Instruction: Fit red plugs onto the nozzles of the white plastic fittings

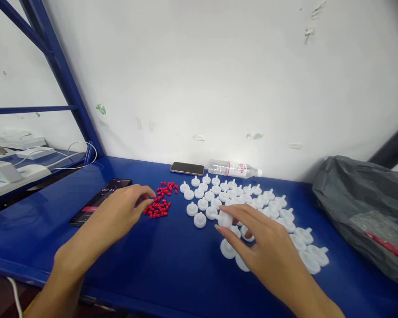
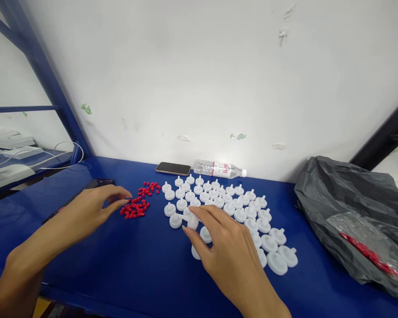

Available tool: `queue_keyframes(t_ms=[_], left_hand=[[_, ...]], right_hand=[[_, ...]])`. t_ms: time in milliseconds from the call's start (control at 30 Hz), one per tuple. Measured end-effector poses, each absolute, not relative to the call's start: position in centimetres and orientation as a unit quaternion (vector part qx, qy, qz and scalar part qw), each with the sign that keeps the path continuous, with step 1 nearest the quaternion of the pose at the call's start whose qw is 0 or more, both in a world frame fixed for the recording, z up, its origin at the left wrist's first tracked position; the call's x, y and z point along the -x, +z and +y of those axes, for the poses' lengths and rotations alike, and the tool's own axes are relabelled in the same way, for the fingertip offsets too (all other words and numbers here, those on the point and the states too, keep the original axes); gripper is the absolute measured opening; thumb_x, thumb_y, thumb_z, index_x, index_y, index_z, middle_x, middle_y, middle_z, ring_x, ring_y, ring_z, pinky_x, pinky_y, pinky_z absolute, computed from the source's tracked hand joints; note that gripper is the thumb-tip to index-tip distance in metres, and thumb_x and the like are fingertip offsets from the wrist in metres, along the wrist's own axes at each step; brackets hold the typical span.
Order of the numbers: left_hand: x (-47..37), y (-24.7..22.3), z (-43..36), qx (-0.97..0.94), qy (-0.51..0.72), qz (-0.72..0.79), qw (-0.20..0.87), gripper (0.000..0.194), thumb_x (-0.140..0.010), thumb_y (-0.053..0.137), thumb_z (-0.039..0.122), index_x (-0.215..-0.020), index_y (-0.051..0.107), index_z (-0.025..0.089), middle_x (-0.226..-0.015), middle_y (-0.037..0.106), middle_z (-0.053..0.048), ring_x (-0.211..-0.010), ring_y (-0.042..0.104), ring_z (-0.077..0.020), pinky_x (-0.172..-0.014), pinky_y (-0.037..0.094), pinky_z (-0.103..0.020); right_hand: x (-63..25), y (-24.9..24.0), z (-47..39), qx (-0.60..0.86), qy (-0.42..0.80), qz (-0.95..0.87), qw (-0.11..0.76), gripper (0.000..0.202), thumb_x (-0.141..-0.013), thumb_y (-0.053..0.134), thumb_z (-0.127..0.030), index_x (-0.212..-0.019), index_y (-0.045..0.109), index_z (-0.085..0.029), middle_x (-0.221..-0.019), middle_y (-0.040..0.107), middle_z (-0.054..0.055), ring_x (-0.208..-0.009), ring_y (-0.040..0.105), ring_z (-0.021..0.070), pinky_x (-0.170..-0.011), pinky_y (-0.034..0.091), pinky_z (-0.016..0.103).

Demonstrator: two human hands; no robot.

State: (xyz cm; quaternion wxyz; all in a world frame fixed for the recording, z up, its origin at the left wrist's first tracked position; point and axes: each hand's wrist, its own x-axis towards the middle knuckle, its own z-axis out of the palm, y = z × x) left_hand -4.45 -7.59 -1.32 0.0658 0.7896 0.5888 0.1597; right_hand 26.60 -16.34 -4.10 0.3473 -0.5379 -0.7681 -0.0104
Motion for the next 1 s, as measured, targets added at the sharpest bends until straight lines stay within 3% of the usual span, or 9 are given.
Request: queue_keyframes(t_ms=[133,267,633,867,1000], left_hand=[[3.7,-2.0,-8.2,-0.802,0.136,0.572,0.106,0.03,-0.095,0.053,0.045,-0.103,0.077,0.029,-0.106,0.078,-0.003,-0.096,0.068,-0.0271,-0.084,0.047,-0.038],[3.8,-2.8,-8.0,-0.801,0.108,0.584,0.079,0.024,-0.093,0.059,0.039,-0.105,0.076,0.028,-0.104,0.075,-0.005,-0.095,0.067,-0.028,-0.083,0.046,-0.039],[3.8,-3.6,-7.7,-0.809,0.079,0.574,0.096,0.022,-0.094,0.053,0.028,-0.097,0.074,0.026,-0.103,0.072,-0.006,-0.094,0.066,-0.0255,-0.08,0.046,-0.038],[2.7,-1.7,-10.0,-0.821,0.155,0.543,0.081,0.027,-0.099,0.052,0.043,-0.098,0.074,0.027,-0.104,0.074,-0.004,-0.097,0.066,-0.0249,-0.084,0.047,-0.036],[0.4,0.0,-12.3,-0.831,0.198,0.507,0.116,0.023,-0.099,0.058,0.043,-0.097,0.077,0.03,-0.087,0.075,0.002,-0.078,0.064,-0.0185,-0.076,0.048,-0.029]], right_hand=[[-26.6,-4.3,-16.4,0.538,0.007,-0.768,0.347,0.029,-0.102,0.064,-0.04,-0.131,0.067,-0.034,-0.12,0.074,0.0,-0.071,0.071,0.0176,-0.066,0.061,0.035],[-26.5,-4.5,-16.4,0.53,0.012,-0.777,0.338,0.03,-0.102,0.064,-0.039,-0.131,0.067,-0.034,-0.118,0.075,0.001,-0.08,0.074,0.0207,-0.069,0.062,0.035],[-26.3,-4.9,-16.5,0.532,-0.001,-0.781,0.326,0.031,-0.104,0.061,-0.043,-0.132,0.069,-0.033,-0.12,0.076,0.002,-0.089,0.077,0.0225,-0.07,0.064,0.035],[-26.0,-4.7,-16.6,0.525,-0.003,-0.781,0.339,0.029,-0.103,0.062,-0.037,-0.132,0.067,-0.035,-0.122,0.075,0.001,-0.096,0.077,0.0231,-0.068,0.064,0.035],[-25.8,-4.4,-16.8,0.509,0.004,-0.789,0.345,0.031,-0.103,0.061,-0.034,-0.134,0.065,-0.035,-0.127,0.073,0.003,-0.105,0.075,0.0239,-0.085,0.065,0.041]])
